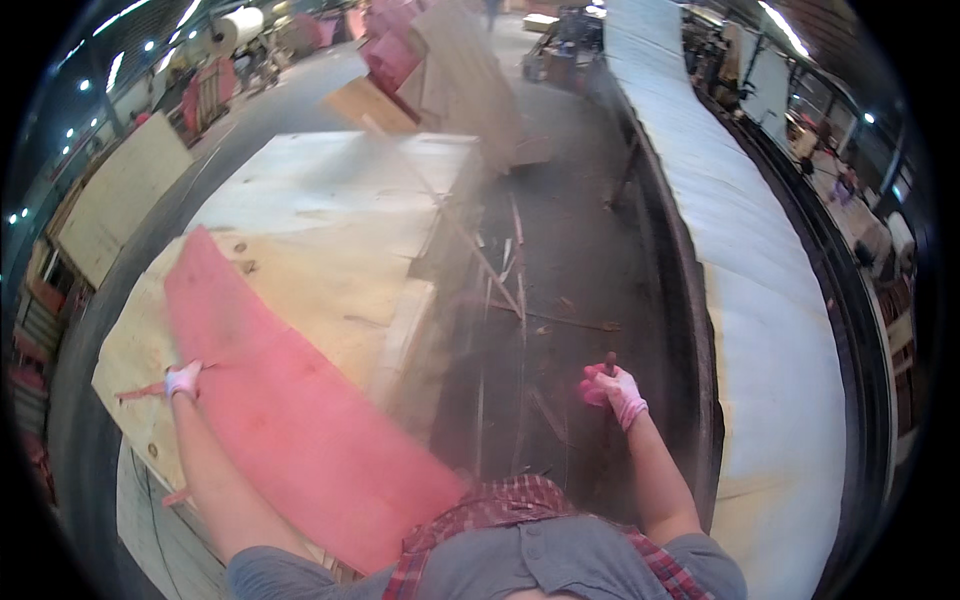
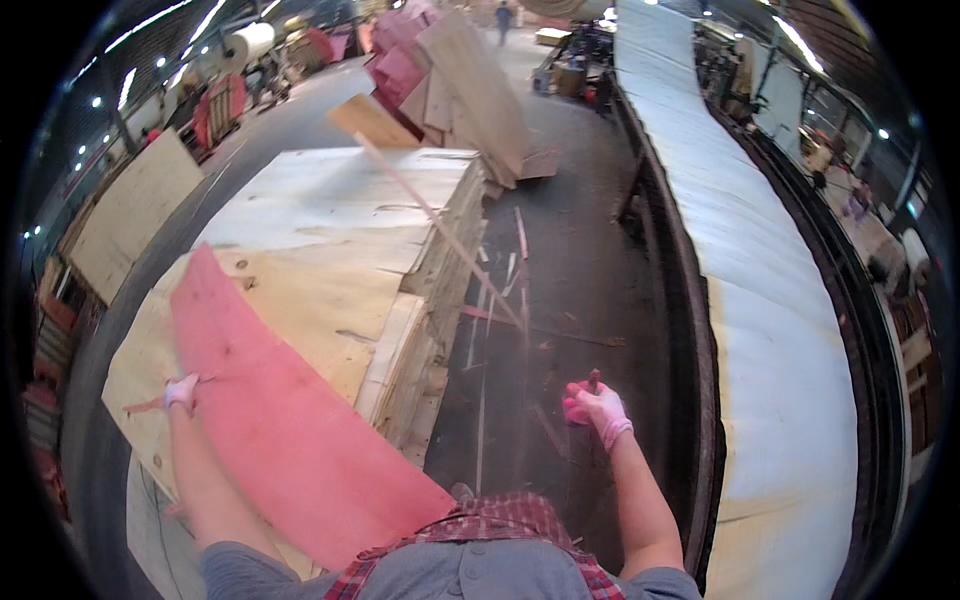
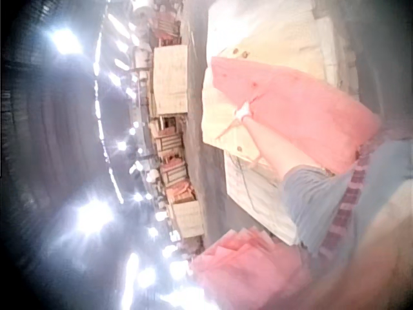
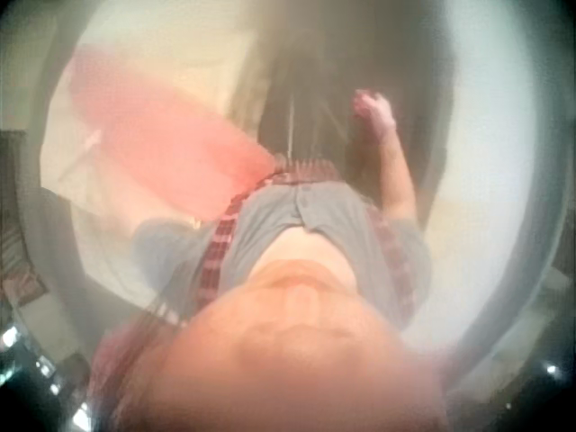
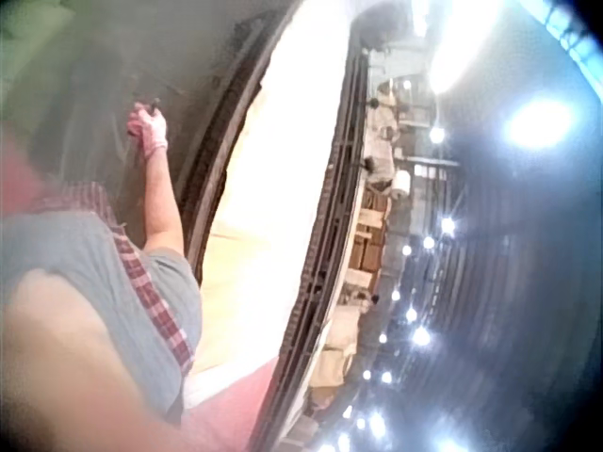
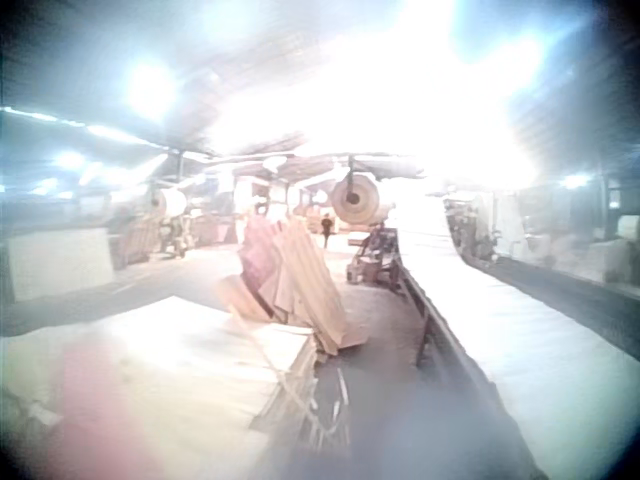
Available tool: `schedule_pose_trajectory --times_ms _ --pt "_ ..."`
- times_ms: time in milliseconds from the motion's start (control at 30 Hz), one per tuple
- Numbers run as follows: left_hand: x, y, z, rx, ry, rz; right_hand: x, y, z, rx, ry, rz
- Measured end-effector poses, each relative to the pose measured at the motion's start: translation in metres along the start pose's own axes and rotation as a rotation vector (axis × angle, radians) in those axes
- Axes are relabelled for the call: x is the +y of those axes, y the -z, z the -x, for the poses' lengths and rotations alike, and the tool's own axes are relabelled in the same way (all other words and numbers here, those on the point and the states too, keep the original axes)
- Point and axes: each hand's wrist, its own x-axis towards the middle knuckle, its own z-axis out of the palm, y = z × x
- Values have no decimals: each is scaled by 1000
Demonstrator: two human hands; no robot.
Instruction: The person picks up thin wood veneer sheets and places them onto a moving conveyor line, using a thin wood strip to help position and separate the materials.
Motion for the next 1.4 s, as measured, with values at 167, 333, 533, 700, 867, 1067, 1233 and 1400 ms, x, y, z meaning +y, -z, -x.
schedule_pose_trajectory --times_ms 167,333,533,700,867,1067,1233,1400 --pt "-14 -1 66 -34 -112 593 -21 -55 -64 -228 -41 249" --pt "-69 19 259 -82 -88 999 -14 -145 -97 -869 3 404" --pt "-121 22 488 291 336 974 38 -236 -78 -1217 -445 37" --pt "-183 10 679 530 594 1166 29 -286 79 -1316 -588 -44" --pt "-276 -50 805 756 669 1624 131 -311 191 -2023 -664 111" --pt "-343 -50 843 982 531 1378 248 -289 378 -2320 -929 377" --pt "-417 17 889 977 703 1359 313 -268 529 -2257 -994 641" --pt "-493 76 893 977 718 1285 373 -307 592 -2165 -1060 632"
